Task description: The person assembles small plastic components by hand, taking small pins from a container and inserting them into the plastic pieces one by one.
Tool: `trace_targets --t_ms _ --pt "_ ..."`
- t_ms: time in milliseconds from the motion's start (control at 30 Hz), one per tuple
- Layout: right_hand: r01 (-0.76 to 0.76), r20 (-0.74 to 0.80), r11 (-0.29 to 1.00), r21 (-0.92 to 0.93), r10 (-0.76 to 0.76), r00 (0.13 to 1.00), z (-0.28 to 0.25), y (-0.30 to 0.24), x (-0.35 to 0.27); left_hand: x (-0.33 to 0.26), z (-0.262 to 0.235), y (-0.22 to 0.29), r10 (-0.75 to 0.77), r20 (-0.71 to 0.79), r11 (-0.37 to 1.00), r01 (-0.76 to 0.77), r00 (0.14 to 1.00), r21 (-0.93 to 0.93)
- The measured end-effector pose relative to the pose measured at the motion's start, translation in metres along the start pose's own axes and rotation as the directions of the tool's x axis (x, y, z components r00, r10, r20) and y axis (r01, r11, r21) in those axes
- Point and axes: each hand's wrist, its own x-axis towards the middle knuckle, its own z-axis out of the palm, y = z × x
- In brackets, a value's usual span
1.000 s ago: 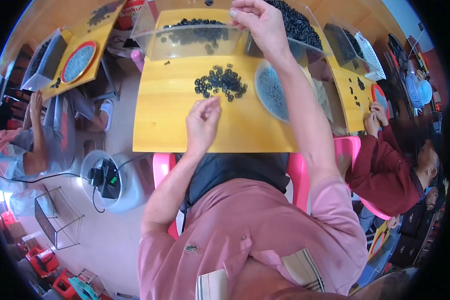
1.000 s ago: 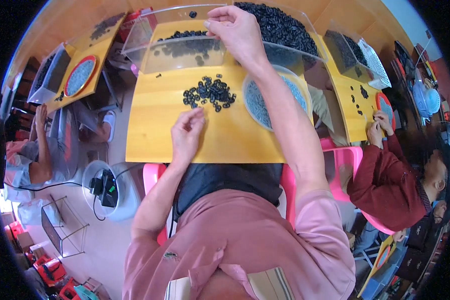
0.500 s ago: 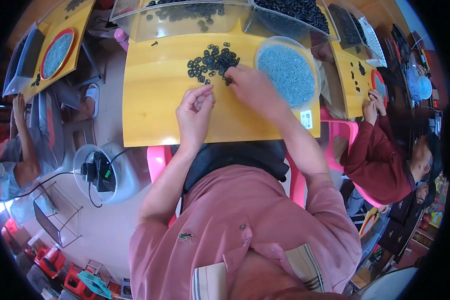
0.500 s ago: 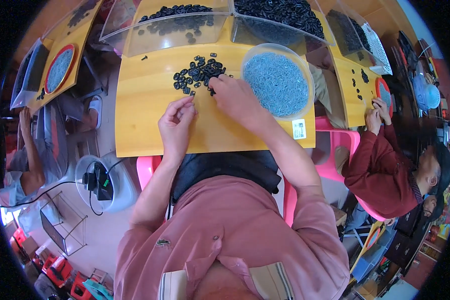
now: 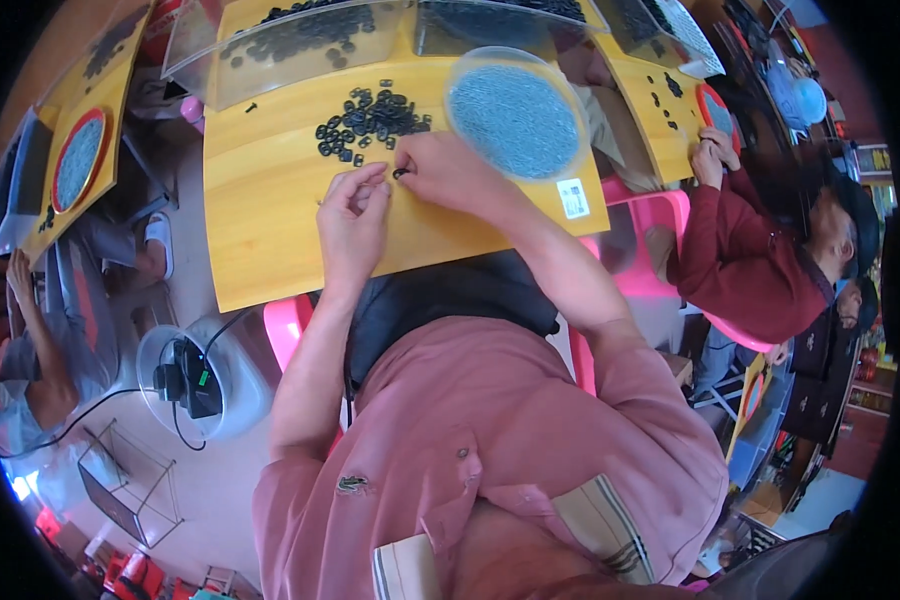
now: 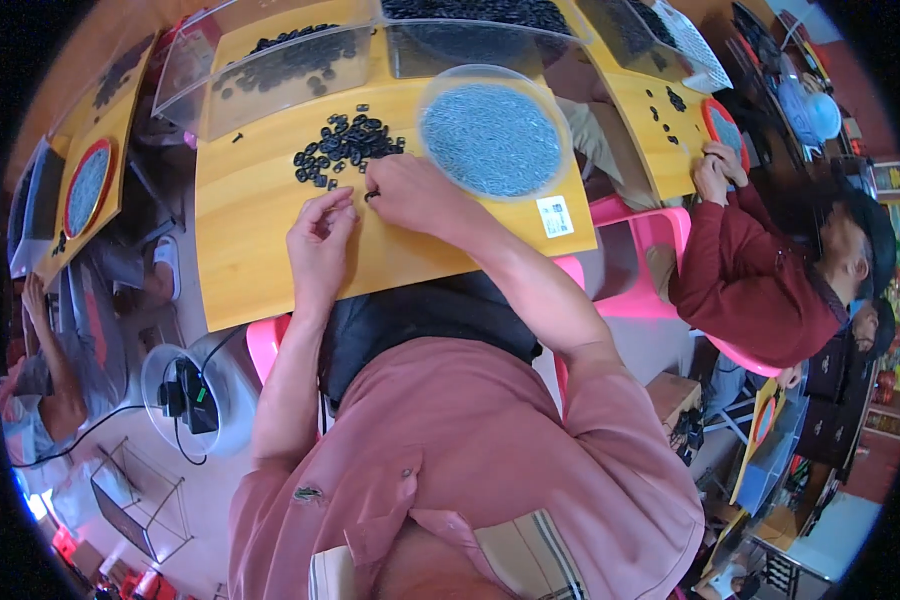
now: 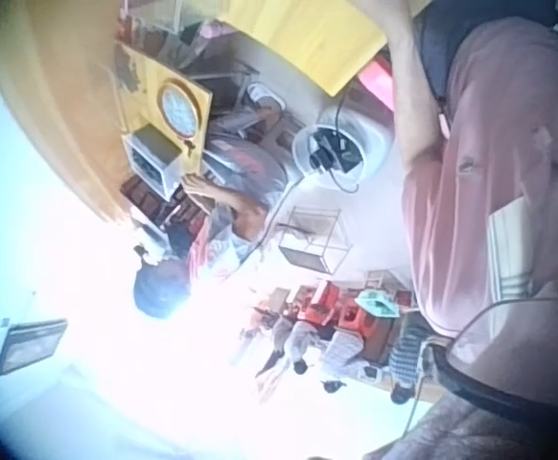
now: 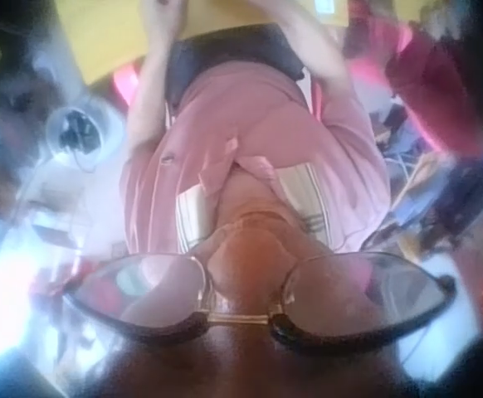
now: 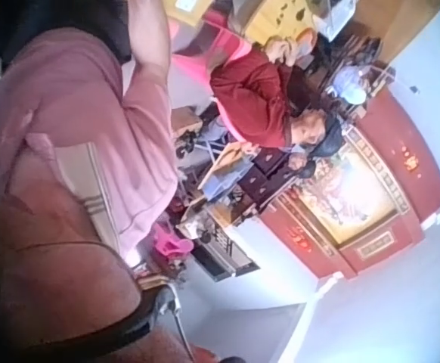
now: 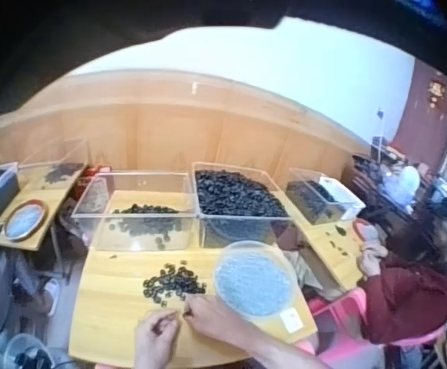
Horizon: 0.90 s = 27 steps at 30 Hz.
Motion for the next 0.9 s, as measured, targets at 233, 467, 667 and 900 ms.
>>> trace_targets --t_ms 233,467,667,900 --pt "0.101 -0.214 0.988 0.12 -0.073 0.974 0.017 0.01 -0.017 -0.001 0.011 0.014 -0.037 0.051 0.992 0.031 0.998 0.12" --pt "0.324 -0.441 0.936 0.136 -0.235 0.866 0.015 -0.004 -0.043 0.002 0.007 0.011 -0.169 0.131 0.952 0.196 0.977 -0.236" --pt "0.395 -0.429 0.902 0.175 -0.291 0.855 0.01 -0.001 -0.043 0.002 0.005 0.008 -0.175 0.136 0.945 0.205 0.975 -0.256" --pt "0.052 -0.388 0.996 -0.075 -0.077 0.919 -0.065 0.025 -0.026 0.002 0.002 0.009 -0.068 0.143 0.978 0.038 0.987 0.204"
